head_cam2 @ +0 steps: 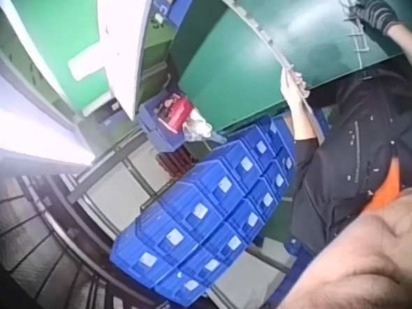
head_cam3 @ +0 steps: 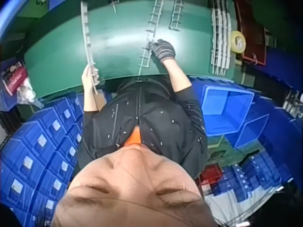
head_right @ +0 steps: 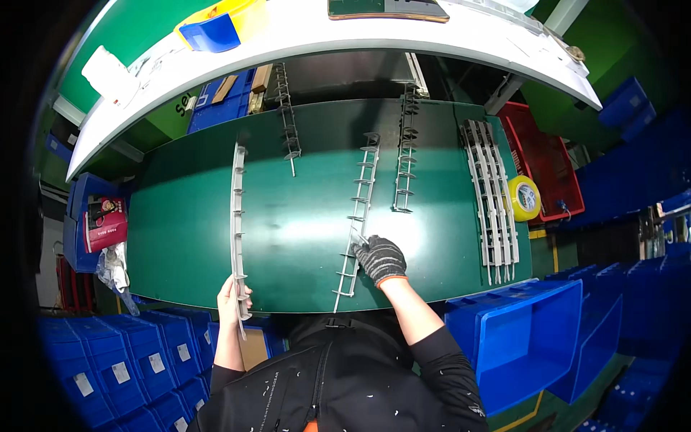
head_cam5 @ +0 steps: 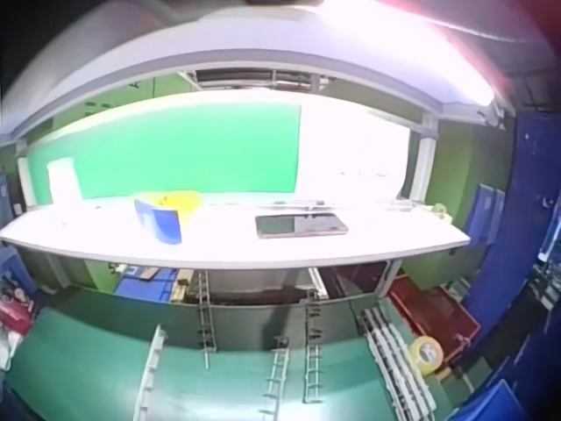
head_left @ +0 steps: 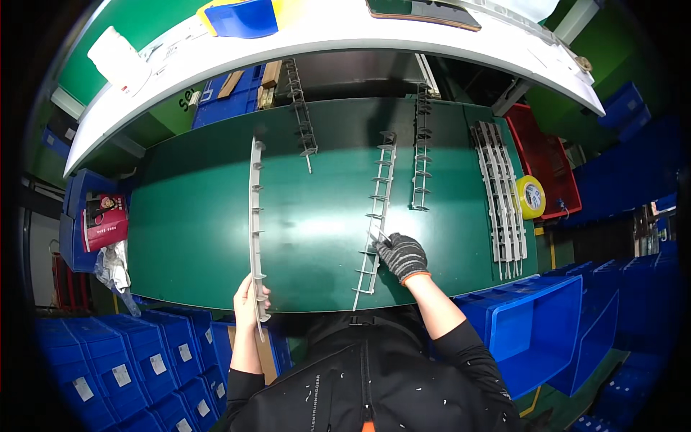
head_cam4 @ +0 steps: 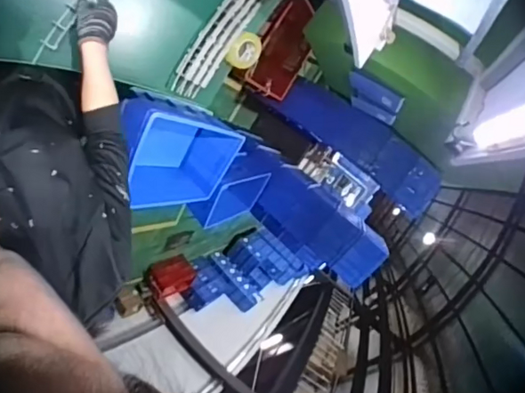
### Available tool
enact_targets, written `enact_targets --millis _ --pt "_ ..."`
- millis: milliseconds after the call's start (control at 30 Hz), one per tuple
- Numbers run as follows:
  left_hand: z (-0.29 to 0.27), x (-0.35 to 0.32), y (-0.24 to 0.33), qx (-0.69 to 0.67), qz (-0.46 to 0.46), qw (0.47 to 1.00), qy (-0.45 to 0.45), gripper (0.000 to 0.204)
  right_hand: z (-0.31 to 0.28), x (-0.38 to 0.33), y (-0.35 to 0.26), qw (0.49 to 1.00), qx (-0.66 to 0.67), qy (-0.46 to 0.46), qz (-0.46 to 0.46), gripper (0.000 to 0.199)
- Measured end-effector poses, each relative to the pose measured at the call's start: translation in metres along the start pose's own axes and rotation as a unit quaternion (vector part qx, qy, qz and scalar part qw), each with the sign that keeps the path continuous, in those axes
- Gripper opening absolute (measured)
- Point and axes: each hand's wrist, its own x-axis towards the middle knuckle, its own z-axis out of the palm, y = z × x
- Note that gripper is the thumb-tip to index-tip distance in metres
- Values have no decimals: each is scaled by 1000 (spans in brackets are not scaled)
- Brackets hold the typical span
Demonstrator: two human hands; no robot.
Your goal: The person picks up plastic parts from the workbench, trims excess material from them using a utility knife, and sets them down on the table.
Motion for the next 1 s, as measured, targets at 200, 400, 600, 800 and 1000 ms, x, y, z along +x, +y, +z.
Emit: enact_targets --millis 200,400,600,800,1000 --pt "-14 18 -56 150 -48 985 65 31 29 37 23 988 105 52 -96 28" --pt "-14 26 0 444 -25 884 145 21 -47 -1 34 902 354 -207 -135 26" --pt "53 36 63 127 185 972 71 24 -42 -30 28 865 330 -337 -169 44" --pt "114 26 103 -118 173 974 -89 34 -51 -46 11 847 310 -385 -196 42" --pt "125 24 105 -219 166 958 -84 34 -52 -55 13 840 331 -388 -185 38"
